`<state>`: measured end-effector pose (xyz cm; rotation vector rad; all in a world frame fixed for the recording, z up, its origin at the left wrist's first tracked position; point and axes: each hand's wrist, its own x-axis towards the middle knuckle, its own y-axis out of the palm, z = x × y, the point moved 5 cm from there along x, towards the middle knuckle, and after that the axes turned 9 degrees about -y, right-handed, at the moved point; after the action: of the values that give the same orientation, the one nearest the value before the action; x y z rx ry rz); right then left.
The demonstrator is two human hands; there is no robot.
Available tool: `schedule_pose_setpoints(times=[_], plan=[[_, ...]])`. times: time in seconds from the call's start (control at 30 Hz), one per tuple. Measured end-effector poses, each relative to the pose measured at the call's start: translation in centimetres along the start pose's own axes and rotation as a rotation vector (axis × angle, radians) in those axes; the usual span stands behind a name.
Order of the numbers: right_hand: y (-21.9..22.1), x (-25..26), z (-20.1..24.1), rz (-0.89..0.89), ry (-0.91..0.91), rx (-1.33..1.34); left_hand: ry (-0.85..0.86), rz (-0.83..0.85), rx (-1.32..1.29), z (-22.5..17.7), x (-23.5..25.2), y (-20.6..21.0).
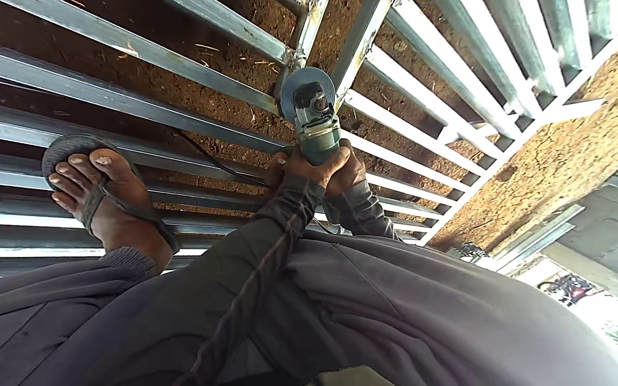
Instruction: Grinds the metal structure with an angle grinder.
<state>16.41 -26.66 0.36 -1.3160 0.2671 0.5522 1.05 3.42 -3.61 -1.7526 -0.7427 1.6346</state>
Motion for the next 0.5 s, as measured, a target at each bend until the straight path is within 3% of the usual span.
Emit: schedule_pose_setpoints(times=[0.5], plan=[[0.66, -0.62, -0.65, 0.0, 0.066, -0.009, 0.0, -0.006, -0.039, -0.2, -0.21, -0.11]])
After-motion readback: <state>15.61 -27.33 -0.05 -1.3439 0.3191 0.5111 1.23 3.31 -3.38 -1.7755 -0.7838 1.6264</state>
